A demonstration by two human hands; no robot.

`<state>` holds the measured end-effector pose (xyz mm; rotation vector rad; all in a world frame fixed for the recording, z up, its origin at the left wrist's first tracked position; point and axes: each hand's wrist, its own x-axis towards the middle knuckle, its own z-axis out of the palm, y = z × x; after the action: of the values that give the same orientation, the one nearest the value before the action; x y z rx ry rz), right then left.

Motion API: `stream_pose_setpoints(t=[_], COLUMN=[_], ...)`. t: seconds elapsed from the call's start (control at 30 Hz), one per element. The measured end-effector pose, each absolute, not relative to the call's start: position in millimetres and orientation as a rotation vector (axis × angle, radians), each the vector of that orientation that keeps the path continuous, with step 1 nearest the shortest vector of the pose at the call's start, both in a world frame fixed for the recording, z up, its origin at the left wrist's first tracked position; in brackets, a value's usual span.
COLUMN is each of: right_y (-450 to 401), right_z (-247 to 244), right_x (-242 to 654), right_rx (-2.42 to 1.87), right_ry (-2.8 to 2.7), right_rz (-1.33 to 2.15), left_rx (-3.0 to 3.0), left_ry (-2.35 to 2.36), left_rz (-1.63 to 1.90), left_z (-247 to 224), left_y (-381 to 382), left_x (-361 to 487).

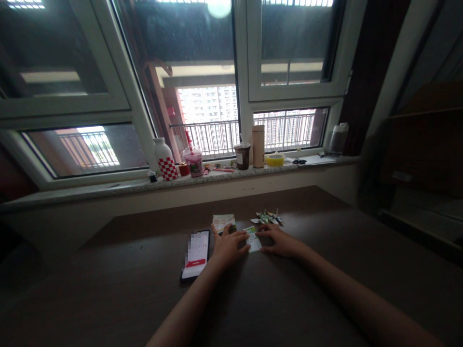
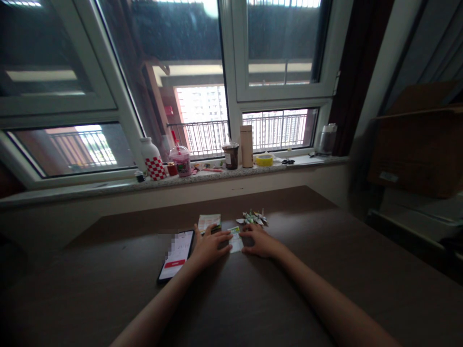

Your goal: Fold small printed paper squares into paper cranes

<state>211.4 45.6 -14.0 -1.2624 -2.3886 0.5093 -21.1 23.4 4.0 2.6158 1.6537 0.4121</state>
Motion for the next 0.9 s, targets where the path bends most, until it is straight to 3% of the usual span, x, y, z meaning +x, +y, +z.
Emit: stream_pose_setpoints(t=[0.3, 0.9], right_y=[55.6, 51.6], right_z=[-25.5, -22.9], right_x=[215.1, 191.7], right_rx=[-1.155, -1.391], right_ry=[-2.105, -2.281], right_rz=[0.591, 0.09], left_rx=[2.617, 2.634], left_ry=[1.631, 1.647], left_rz=[0.426, 0.391], left_z=[1.9, 1.6], left_y=[24.0, 23.2], left_x=[-22.4, -21.3])
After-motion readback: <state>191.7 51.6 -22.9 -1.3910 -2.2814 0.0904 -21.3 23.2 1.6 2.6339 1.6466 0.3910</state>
